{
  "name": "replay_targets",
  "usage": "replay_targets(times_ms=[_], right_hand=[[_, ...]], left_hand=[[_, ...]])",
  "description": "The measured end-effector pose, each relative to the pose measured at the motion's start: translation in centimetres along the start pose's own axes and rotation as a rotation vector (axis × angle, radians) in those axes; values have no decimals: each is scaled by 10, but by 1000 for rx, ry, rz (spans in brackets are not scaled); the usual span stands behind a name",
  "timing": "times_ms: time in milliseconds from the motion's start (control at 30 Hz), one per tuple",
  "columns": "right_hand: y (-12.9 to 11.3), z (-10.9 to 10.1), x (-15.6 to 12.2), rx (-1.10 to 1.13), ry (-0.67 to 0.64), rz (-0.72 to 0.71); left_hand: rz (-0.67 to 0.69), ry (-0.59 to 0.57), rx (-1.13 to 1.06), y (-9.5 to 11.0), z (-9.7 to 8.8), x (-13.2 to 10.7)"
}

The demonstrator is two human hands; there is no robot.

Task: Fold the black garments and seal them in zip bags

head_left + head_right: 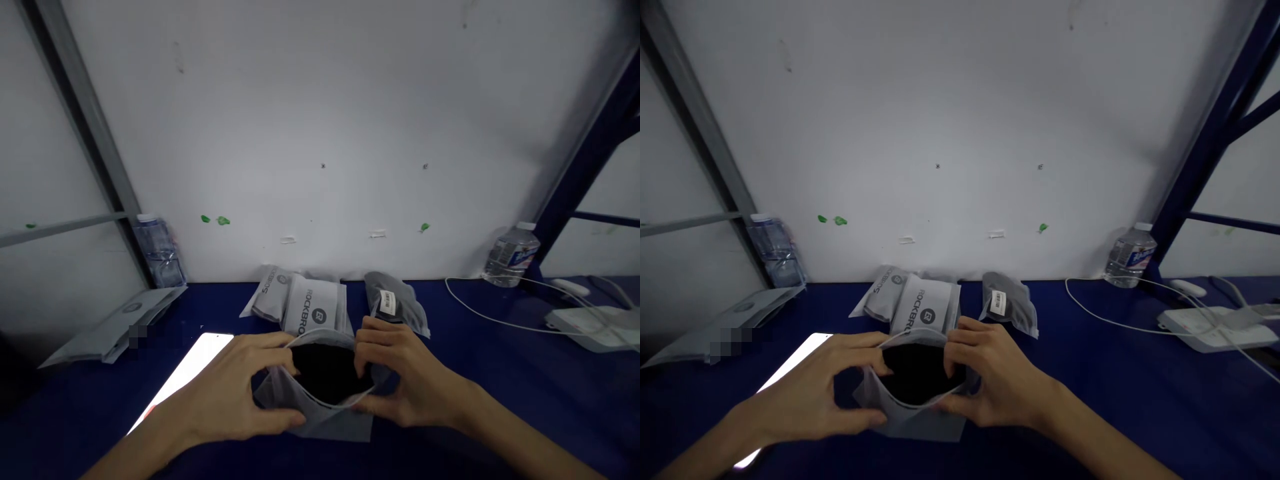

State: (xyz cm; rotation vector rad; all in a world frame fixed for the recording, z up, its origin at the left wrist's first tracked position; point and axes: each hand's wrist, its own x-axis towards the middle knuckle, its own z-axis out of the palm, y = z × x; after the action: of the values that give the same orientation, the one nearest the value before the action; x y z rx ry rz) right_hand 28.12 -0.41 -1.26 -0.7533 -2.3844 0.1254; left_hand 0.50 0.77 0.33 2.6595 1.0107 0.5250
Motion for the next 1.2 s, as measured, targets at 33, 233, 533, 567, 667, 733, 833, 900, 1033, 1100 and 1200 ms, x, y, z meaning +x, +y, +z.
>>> replay_targets(times_ms=[33, 233, 533, 567, 667, 733, 833, 900, 1033, 1100, 1200], right_hand=[[1, -1, 0, -3, -6, -7], [2, 1, 1, 38, -27, -48], [-14, -6, -1, -35, 41, 109], [-15, -5, -1, -24, 25, 140], [-14, 0, -1, 47, -31, 216], [-12, 4, 0, 82, -63, 243], [-10, 7, -1, 111, -58, 243], [-9, 8, -3, 145, -30, 223], [-5, 9, -5, 162, 50, 210], [-4, 7, -5, 152, 56, 240], [-3, 4, -4, 158, 43, 282]], left_hand=[[-12, 2, 1, 1, 1, 1], [-10, -25, -76, 4, 2, 3], [21, 104, -18, -5, 9, 3], [28, 119, -2, -5, 9, 3], [26, 141, 25, -5, 10, 2], [-4, 146, 32, -5, 11, 1], [-64, 144, 42, -5, 10, 0], [-88, 157, 41, -4, 9, -1], [-127, 168, -12, 0, 5, -3], [-148, 179, -70, 1, 3, -4], [-163, 242, -120, 1, -1, -4]])
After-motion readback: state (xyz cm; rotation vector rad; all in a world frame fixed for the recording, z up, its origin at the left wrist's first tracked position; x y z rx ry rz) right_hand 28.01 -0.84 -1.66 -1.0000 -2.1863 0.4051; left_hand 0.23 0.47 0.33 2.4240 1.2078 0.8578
